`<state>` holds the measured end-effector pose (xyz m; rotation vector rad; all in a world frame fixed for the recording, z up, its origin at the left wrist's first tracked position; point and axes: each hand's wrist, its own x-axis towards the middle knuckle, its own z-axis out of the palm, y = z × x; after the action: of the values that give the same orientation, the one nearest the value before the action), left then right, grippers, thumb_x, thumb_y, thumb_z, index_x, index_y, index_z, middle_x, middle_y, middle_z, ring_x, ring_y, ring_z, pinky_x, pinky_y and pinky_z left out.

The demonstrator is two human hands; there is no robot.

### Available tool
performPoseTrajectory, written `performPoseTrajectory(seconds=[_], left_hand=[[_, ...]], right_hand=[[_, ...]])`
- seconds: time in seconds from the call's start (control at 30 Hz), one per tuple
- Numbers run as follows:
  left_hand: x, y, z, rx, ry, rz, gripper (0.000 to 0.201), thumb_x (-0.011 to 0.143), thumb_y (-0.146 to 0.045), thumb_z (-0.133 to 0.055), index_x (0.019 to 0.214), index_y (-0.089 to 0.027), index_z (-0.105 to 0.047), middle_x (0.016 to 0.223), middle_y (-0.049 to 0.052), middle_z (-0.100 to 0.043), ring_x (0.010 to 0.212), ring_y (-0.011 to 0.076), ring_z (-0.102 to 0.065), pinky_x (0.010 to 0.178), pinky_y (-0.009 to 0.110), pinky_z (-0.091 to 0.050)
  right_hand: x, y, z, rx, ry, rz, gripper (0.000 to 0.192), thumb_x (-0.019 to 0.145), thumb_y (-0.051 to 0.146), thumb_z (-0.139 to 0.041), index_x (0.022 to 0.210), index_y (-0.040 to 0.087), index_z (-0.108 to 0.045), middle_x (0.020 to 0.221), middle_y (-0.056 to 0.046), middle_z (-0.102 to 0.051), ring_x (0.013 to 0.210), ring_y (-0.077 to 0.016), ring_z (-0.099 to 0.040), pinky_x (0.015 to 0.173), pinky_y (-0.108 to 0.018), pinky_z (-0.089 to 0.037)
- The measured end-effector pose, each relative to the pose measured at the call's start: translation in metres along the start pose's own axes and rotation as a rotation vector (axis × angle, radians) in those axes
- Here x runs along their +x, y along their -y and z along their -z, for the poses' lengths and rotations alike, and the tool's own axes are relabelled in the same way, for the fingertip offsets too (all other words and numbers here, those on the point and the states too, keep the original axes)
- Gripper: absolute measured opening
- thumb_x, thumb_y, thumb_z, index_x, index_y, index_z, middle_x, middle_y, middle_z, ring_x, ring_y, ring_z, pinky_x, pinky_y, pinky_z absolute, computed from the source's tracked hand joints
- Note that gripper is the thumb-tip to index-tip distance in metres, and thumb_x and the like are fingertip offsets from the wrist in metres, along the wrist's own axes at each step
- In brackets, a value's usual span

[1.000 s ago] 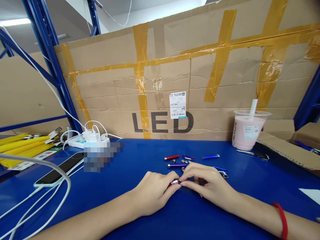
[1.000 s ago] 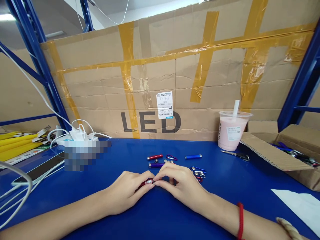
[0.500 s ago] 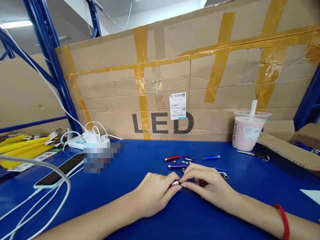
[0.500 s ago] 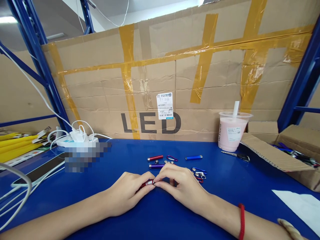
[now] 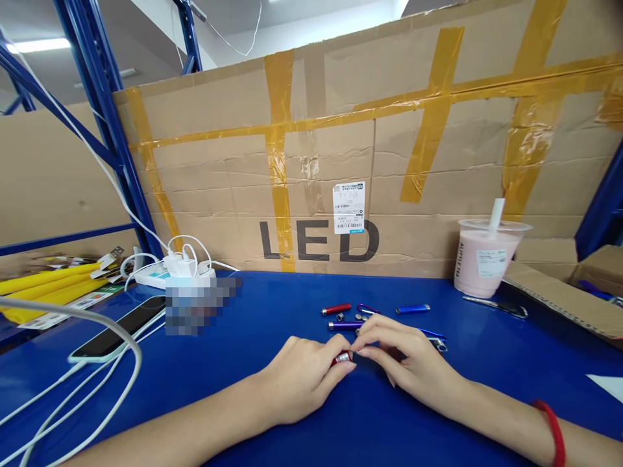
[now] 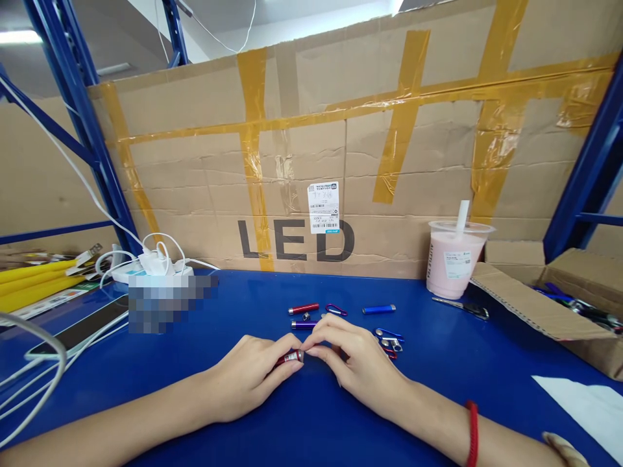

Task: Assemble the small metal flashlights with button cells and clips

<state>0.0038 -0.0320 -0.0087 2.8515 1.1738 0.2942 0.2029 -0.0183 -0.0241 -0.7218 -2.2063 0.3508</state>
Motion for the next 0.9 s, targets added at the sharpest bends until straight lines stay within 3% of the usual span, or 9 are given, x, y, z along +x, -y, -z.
performPoseTrajectory(seconds=[0.9], left_hand=[[-0.0001, 0.0009, 0.0011, 0.042, -0.007, -0.023, 0.020, 0.095, -0.035, -0.025, 0.095, -0.021, -0.039, 0.078, -0.002, -0.062, 0.067, 0.0178, -0.061, 0.053, 0.024, -0.034]], right_hand=[[-0.0021, -0.0007, -0.0019, 0.016, 0.009, -0.051, 0.017, 0.087, 0.028, -0.048, 0.086, 0.017, -0.061, 0.083, -0.005, -0.057, 0.067, -0.0089, -0.056, 0.050, -0.016, -0.044]])
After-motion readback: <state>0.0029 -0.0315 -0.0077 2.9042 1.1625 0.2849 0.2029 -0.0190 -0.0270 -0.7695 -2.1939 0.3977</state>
